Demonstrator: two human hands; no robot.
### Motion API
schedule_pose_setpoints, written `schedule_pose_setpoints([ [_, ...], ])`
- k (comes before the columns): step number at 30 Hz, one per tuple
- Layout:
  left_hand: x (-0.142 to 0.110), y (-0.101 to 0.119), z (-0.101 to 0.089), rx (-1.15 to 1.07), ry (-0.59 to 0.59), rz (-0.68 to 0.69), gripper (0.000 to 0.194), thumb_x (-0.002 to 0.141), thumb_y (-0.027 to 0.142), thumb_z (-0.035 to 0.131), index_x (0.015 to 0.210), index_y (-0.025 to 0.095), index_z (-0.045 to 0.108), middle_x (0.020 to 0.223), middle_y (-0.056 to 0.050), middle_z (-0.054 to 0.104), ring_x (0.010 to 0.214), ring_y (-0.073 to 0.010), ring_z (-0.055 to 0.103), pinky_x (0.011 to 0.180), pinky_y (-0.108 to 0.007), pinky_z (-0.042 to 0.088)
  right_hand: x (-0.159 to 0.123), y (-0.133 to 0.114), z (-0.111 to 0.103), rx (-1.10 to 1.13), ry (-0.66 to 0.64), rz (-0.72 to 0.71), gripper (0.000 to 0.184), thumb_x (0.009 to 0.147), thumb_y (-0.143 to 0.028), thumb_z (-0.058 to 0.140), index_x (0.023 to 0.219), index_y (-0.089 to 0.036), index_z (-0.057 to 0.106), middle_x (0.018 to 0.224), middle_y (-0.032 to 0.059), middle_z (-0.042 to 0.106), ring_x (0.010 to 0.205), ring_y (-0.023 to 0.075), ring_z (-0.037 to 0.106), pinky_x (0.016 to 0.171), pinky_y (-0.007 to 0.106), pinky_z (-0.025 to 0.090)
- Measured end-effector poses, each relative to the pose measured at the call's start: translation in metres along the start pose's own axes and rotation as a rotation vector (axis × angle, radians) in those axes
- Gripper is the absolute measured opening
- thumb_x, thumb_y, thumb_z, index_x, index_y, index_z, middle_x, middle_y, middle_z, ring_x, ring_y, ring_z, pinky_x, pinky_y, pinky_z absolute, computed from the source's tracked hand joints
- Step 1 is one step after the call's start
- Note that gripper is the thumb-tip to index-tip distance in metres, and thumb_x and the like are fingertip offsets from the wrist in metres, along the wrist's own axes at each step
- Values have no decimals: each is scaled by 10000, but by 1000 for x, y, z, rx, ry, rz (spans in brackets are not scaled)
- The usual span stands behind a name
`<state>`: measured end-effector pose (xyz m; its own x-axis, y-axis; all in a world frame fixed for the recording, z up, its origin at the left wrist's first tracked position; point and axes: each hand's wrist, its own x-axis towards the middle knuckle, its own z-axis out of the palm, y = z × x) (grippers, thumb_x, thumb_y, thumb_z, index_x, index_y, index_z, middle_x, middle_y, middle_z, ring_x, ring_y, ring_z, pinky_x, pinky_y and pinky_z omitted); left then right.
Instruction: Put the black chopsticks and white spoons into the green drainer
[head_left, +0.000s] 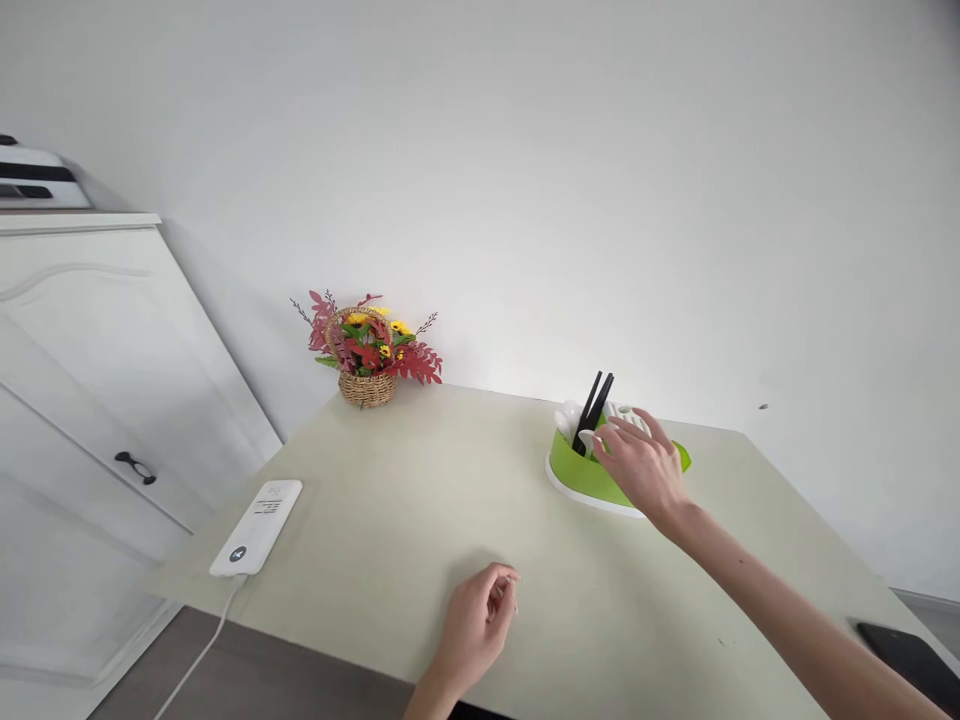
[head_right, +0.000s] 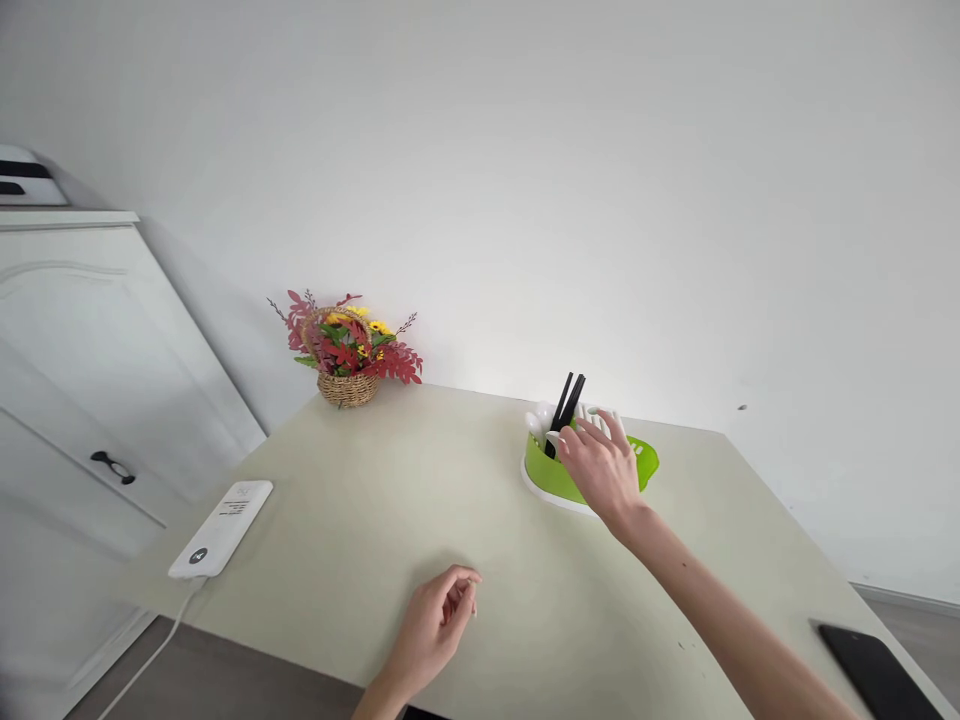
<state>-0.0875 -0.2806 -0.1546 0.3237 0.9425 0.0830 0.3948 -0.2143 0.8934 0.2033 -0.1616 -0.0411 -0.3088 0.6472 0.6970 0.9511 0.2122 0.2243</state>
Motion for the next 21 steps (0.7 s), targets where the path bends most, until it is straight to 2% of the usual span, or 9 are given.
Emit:
schedule_pose_setpoints([
  [3,0,-1,0,-3,8,-1,321,1061,452,465,1089,224,689,773,-26,717,642,-155,608,579,-248,424,0,-7,5,-19,-11,-52,337,1004,-163,484,753,-215,703,774,58,792,1112,254,713,1210,477,280],
  [8,0,-4,1,3,-1,-10,314,1065,449,465,1114,227,682,784,-24,717,652,-152,610,589,-248,429,-1,-14,12,-14,-34,-22,294,1000,-199,509,787,-208,712,792,71,787,1074,257,703,1228,526,237],
  [11,-1,-4,1,5,-4,-18,317,1068,450,460,1118,226,679,792,-28,719,652,-152,608,590,-250,429,-2,-15,15,3,-34,-15,277,1000,-228,528,796,-205,715,795,73,785,1118,280,686,1236,556,213],
  [17,1,-5,3,18,-9,-26,317,1067,454,462,1119,227,678,781,-25,711,644,-150,602,589,-248,427,-8,-16,9,76,-1,3,207,1002,-269,574,898,-192,735,851,67,792,1202,307,654,1247,592,212],
  [21,2,-5,4,31,-8,-40,316,1065,453,463,1120,231,681,779,-24,711,643,-153,602,590,-249,428,-26,-12,-3,156,63,21,121,982,-248,621,1051,-197,708,1051,58,785,1259,310,621,1247,605,245],
])
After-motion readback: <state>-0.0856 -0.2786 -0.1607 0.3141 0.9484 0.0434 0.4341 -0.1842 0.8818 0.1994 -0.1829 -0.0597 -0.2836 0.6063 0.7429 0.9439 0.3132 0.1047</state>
